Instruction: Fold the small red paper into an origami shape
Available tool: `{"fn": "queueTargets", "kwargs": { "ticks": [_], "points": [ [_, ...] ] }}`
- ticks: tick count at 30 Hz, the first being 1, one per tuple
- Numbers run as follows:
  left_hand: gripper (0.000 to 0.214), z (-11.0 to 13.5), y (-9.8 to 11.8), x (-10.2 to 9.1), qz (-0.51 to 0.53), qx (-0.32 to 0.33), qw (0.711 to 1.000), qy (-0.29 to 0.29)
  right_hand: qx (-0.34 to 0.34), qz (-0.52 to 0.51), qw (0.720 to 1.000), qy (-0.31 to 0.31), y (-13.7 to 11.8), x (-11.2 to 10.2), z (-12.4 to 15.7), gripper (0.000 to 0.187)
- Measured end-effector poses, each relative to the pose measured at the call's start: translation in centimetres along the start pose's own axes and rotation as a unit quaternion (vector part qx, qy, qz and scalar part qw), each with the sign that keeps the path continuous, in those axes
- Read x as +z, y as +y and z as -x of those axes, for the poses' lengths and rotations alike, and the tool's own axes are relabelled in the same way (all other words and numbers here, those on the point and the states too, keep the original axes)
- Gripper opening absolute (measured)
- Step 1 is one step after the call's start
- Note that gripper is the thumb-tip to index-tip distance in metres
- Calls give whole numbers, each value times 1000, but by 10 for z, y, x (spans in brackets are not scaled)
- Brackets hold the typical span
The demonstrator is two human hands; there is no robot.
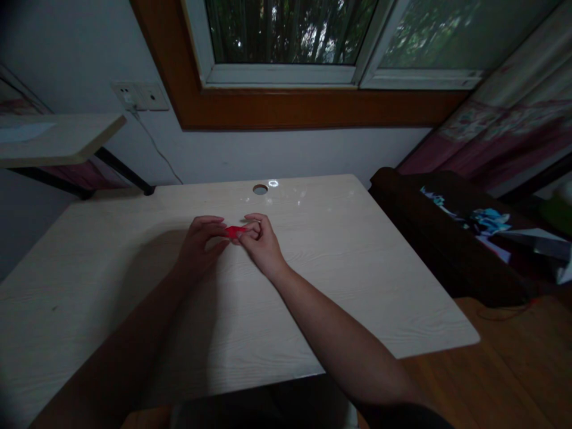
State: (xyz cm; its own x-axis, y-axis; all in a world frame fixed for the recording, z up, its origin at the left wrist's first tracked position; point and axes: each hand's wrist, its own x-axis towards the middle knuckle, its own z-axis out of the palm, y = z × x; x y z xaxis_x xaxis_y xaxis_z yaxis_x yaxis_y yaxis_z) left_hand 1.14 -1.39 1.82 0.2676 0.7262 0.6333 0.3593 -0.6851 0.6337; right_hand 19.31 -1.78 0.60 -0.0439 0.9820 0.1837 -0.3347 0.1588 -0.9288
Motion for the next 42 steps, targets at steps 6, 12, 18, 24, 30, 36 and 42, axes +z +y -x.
{"fn": "queueTargets", "kwargs": {
  "ticks": [6, 12, 18, 24, 30, 36, 42],
  "points": [
    [12, 4, -1, 5, 130, -72, 989, -9, 5, -19, 999, -39, 3, -1, 1, 44],
    [15, 4, -4, 6, 161, -107, 981, -13, 0, -7, 998, -66, 7, -2, 2, 40],
    [19, 4, -1, 6, 153, -151, 976, -26, 31, 23, 997, -67, 7, -1, 3, 29],
    [21, 5, -2, 7, 186, -169, 967, -23, 42, 1, 997, -58, 5, -2, 1, 24],
    [21, 3, -6, 4, 191, -167, 967, -12, 51, -21, 996, -68, 2, -2, 1, 26],
    [19, 2, -10, 4, 181, -163, 970, 9, 47, -23, 995, -87, 4, -2, 2, 27],
    [17, 1, -12, 3, 163, -134, 978, 12, 41, -6, 994, -97, 4, -2, 3, 24]
  ]
}}
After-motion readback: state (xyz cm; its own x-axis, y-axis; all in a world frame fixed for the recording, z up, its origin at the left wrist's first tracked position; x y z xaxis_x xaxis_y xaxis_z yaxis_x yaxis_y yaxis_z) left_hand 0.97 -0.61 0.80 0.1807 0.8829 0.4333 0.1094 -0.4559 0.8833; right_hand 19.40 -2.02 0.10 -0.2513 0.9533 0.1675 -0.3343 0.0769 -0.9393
